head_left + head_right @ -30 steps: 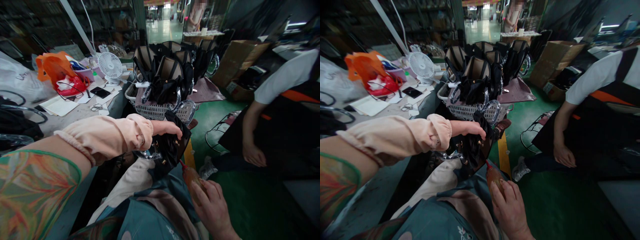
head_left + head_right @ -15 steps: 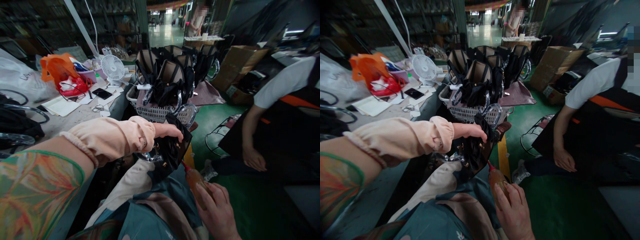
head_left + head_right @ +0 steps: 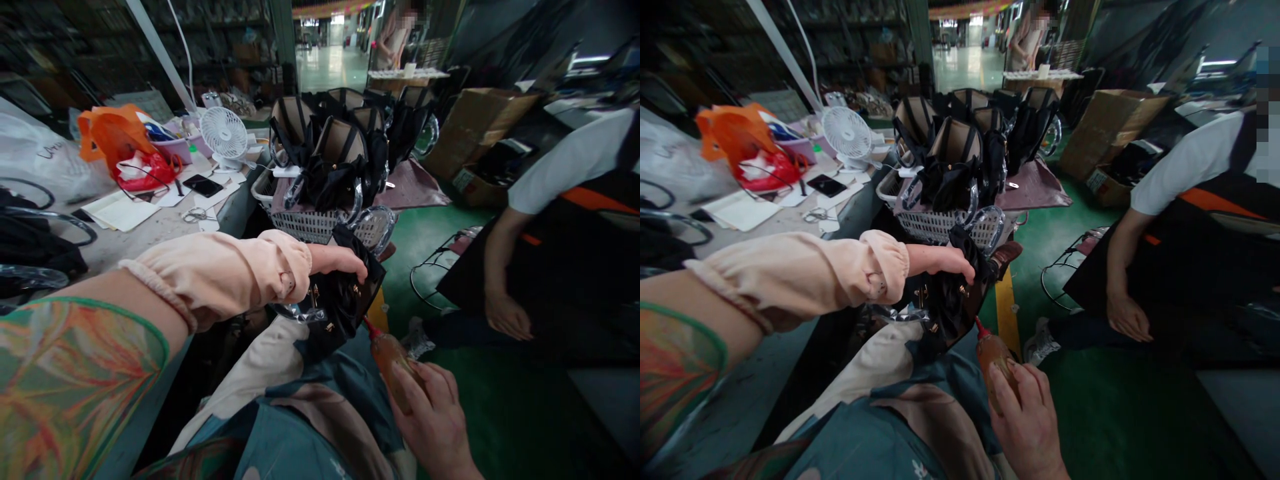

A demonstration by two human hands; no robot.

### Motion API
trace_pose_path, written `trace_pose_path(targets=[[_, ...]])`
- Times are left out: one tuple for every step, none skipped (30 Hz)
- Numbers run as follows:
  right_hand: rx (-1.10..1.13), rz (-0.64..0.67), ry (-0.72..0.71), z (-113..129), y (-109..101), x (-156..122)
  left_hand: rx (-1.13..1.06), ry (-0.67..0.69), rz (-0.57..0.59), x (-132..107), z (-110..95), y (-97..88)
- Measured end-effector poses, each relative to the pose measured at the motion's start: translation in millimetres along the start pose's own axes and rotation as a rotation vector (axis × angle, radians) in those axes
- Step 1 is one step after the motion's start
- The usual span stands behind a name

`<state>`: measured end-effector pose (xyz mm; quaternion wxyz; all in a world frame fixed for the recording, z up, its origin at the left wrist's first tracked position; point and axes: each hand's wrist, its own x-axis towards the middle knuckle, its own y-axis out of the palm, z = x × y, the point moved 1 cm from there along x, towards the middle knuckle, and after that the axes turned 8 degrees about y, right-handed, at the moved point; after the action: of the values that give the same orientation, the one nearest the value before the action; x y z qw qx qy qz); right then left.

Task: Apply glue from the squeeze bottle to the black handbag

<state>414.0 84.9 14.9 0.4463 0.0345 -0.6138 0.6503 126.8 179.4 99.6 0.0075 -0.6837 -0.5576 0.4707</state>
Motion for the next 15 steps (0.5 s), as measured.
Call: trace_pose_path(targets=[[0.005, 0.013, 0.0, 1, 2, -2, 0.004, 0.009, -0.01, 0, 0, -0.2], [0.011, 0.022, -0.002, 1, 3, -4, 0.007, 0.017, -0.02, 0, 0, -0.5], [0.016, 0.024, -0.003, 1, 4, -4, 0.01, 0.024, -0.027, -1, 0, -0.7], [0.018, 0.023, 0.0, 1, 4, -4, 0.012, 0.029, -0.029, -1, 0, -0.7], [0.021, 0.016, 0.004, 1, 4, -3, 0.01, 0.032, -0.027, -1, -1, -0.7], [0.022, 0.003, 0.007, 0, 4, 0, 0.006, 0.03, -0.024, -2, -1, -0.5], [0.02, -0.014, 0.012, -1, 3, 3, 0.001, 0.025, -0.019, -2, -1, -0.3], [0.015, -0.03, 0.015, -2, 1, 7, -0.005, 0.019, -0.014, -2, -1, -0.1], [0.007, -0.045, 0.014, -2, -1, 11, -0.011, 0.017, -0.012, -2, -1, 0.1], [-0.002, -0.058, 0.009, -3, -4, 16, -0.017, 0.021, -0.014, -2, -1, 0.3], [-0.012, -0.072, 0.0, -4, -6, 20, -0.022, 0.031, -0.016, -2, 0, 0.5], [-0.023, -0.081, -0.008, -4, -9, 24, -0.028, 0.045, -0.018, -2, 0, 0.7], [-0.031, -0.092, -0.017, -4, -11, 28, -0.034, 0.057, -0.021, -1, 0, 0.9], [-0.038, -0.1, -0.024, -5, -14, 32, -0.039, 0.064, -0.024, -1, 1, 1.0], [-0.044, -0.106, -0.026, -5, -16, 35, -0.043, 0.064, -0.025, 0, 1, 1.2]])
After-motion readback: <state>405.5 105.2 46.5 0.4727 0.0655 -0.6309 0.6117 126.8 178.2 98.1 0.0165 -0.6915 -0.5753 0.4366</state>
